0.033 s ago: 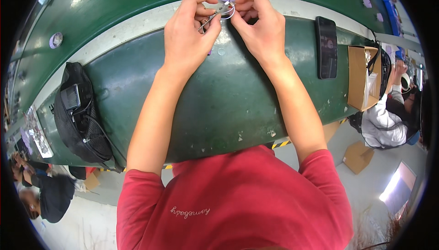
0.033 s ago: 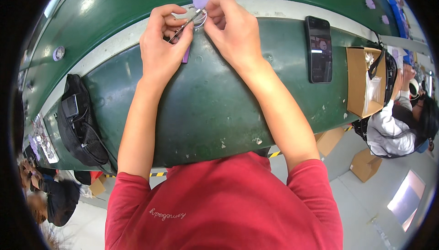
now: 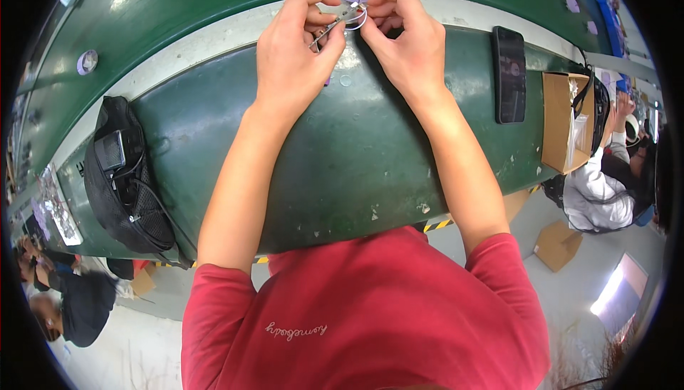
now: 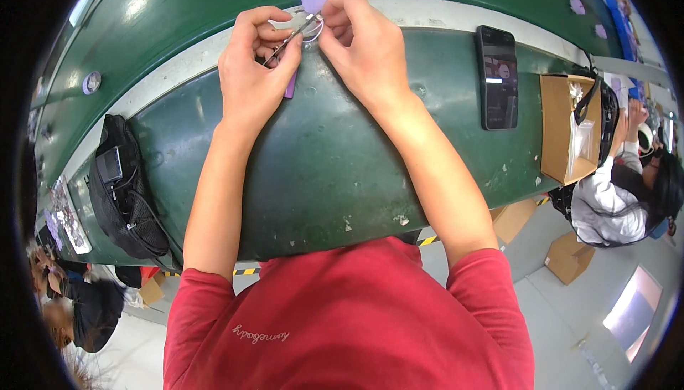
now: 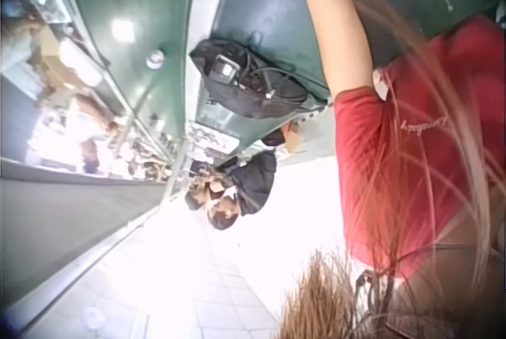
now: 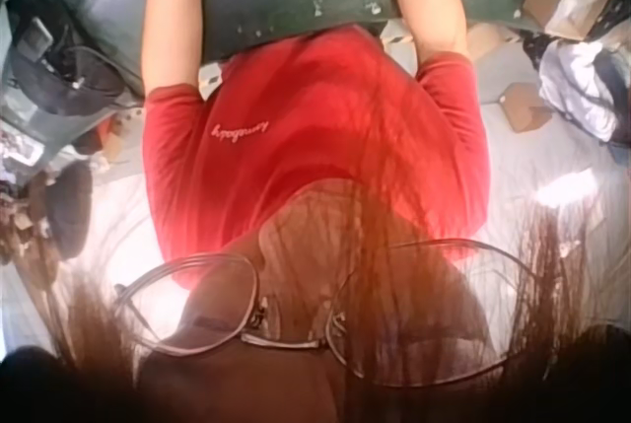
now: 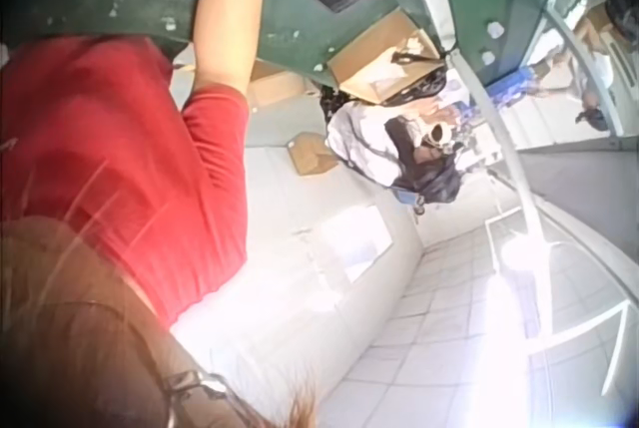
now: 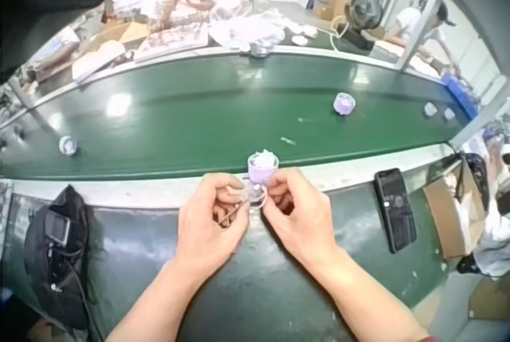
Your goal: Assembling small electronic connectors and wires at a factory workstation.
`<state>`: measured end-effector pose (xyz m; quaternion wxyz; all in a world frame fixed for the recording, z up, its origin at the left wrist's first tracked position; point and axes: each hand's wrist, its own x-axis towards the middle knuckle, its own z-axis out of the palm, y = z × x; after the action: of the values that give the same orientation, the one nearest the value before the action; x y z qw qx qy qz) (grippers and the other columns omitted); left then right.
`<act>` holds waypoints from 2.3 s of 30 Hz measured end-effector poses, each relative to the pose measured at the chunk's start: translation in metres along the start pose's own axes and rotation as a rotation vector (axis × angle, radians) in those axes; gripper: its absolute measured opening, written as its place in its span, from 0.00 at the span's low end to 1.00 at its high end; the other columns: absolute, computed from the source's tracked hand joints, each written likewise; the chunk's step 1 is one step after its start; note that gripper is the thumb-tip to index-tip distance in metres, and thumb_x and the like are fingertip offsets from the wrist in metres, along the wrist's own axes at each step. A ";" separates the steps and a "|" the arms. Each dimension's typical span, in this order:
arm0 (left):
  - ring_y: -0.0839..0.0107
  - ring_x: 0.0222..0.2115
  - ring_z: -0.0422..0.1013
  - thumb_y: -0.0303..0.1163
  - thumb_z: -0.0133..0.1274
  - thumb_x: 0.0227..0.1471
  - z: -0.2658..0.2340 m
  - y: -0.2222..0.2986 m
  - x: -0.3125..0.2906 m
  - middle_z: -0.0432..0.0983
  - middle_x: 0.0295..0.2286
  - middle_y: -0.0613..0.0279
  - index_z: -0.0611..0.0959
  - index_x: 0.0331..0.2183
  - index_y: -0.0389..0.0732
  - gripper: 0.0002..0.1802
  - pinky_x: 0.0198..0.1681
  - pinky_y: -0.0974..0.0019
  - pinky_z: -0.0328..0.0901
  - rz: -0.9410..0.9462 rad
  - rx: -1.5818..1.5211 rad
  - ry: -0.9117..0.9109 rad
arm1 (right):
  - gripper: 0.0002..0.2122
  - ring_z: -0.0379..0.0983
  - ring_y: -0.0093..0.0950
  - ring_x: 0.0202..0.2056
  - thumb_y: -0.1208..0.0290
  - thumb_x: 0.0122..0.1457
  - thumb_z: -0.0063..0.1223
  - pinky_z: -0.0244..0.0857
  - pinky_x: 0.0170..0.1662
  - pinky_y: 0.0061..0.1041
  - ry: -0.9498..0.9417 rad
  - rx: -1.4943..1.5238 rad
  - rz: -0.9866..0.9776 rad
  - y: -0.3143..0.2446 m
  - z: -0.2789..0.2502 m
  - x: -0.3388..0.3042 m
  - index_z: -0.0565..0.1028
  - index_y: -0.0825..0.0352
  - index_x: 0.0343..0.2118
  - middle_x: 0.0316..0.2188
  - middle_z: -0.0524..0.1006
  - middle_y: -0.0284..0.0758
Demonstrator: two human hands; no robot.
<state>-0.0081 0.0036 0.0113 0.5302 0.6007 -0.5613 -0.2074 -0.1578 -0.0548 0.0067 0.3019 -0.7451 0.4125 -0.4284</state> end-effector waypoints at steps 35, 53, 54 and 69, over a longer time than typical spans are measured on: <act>0.71 0.27 0.78 0.22 0.62 0.46 0.006 -0.004 -0.004 0.80 0.31 0.64 0.78 0.41 0.44 0.18 0.29 0.68 0.71 0.082 0.018 0.038 | 0.13 0.79 0.24 0.28 0.82 0.52 0.63 0.74 0.32 0.22 0.037 -0.058 -0.090 0.005 0.002 0.000 0.73 0.66 0.38 0.28 0.80 0.33; 0.79 0.21 0.70 0.23 0.64 0.46 0.000 -0.003 -0.002 0.81 0.27 0.65 0.80 0.43 0.46 0.19 0.26 0.73 0.66 0.090 0.098 -0.002 | 0.13 0.78 0.17 0.31 0.81 0.55 0.65 0.75 0.36 0.18 0.011 -0.056 -0.072 0.002 0.001 -0.001 0.73 0.71 0.40 0.32 0.81 0.33; 0.78 0.22 0.71 0.23 0.64 0.46 -0.001 -0.003 -0.002 0.81 0.27 0.66 0.80 0.43 0.46 0.19 0.26 0.73 0.66 0.091 0.104 -0.007 | 0.13 0.78 0.17 0.31 0.81 0.55 0.65 0.75 0.36 0.18 0.010 -0.056 -0.073 0.002 0.001 -0.001 0.73 0.71 0.40 0.32 0.81 0.33; 0.79 0.21 0.70 0.23 0.64 0.45 0.001 -0.003 0.000 0.81 0.27 0.65 0.80 0.43 0.45 0.20 0.26 0.74 0.67 0.090 0.078 -0.014 | 0.12 0.77 0.17 0.30 0.81 0.55 0.66 0.74 0.36 0.17 0.018 -0.062 -0.108 0.005 0.000 -0.001 0.74 0.71 0.40 0.32 0.81 0.33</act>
<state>-0.0076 0.0029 0.0082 0.5110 0.5936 -0.5992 -0.1657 -0.1599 -0.0564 0.0030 0.2513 -0.7714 0.3876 -0.4376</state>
